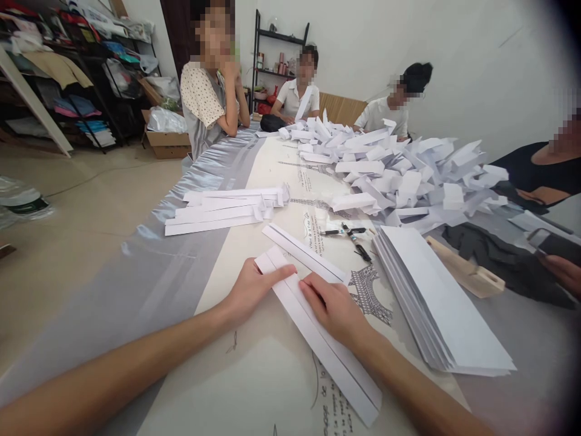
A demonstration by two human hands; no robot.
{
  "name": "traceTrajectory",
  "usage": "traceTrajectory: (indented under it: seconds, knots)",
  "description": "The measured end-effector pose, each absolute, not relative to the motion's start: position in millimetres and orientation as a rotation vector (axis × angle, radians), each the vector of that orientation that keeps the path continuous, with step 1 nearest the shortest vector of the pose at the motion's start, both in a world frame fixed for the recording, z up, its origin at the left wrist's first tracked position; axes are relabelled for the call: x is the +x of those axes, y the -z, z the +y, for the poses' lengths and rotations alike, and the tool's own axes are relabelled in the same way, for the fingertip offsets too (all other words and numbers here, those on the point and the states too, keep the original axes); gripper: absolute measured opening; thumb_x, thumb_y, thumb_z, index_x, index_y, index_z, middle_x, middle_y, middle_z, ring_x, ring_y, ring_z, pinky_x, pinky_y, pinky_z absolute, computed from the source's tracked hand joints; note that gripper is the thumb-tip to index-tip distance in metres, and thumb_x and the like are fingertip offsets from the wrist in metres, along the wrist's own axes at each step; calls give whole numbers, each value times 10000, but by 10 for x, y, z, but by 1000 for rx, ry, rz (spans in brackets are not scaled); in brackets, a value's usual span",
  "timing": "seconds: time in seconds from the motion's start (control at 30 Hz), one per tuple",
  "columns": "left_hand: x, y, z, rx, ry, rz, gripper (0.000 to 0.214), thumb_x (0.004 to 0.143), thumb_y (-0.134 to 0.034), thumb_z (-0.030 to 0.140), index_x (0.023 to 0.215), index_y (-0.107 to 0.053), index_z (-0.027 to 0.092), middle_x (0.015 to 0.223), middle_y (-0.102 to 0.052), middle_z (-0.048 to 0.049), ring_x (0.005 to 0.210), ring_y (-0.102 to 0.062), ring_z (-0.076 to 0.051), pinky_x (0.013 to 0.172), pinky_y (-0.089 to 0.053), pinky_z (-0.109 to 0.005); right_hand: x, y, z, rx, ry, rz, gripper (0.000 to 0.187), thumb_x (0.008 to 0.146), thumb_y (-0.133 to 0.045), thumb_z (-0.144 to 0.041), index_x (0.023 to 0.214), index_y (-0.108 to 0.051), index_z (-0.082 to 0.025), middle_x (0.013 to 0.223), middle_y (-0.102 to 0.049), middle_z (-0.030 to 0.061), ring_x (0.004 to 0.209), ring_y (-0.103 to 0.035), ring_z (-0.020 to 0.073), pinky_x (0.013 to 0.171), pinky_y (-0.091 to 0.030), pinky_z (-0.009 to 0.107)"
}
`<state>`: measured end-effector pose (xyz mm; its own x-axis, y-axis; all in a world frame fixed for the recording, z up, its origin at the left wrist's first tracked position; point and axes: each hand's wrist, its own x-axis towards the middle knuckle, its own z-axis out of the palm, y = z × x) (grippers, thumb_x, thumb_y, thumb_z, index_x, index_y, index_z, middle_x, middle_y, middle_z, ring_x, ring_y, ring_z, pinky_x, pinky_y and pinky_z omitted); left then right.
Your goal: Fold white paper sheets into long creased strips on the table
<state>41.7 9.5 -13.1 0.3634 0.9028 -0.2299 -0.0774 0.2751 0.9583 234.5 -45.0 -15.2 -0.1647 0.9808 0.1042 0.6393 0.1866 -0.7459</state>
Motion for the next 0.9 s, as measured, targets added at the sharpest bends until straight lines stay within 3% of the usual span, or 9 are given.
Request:
traceTrajectory:
  seconds: [0.23,0.5,0.67,0.9]
  knots:
    - [397,115,85,1099,-805,915,311,829,-809,443,754,-716,156,770,-692,-26,726,-636,-165,653,-501,-253,2396,140,-431,-1407,-861,-1881,295,1060,-440,-404,839,-553,-245,637,-437,-48,583,-394,149,570,-292,291]
    - [361,24,125,1124,-686,902,285,769,-853,409,763,-703,167,773,-693,-17,724,-653,-180,649,-511,-270,2425,121,-424,-1404,-901,-1903,292,1058,-459,-376,835,-576,-229,635,-462,-52,583,-398,138,572,-297,284]
    - [351,29,145,1085,-688,972,347,739,-867,420,661,-647,164,669,-629,4,640,-606,-155,581,-466,-251,2430,107,-416,-1421,-928,-1900,289,1055,-466,-383,836,-576,-229,615,-431,-62,577,-384,134,567,-292,277]
    - [283,41,258,1169,-720,928,442,807,-805,491,596,-622,149,602,-587,15,547,-520,-107,536,-385,-229,2426,96,-425,-1476,-873,-1903,285,1058,-452,-367,824,-541,-231,628,-456,-63,576,-407,129,567,-294,272]
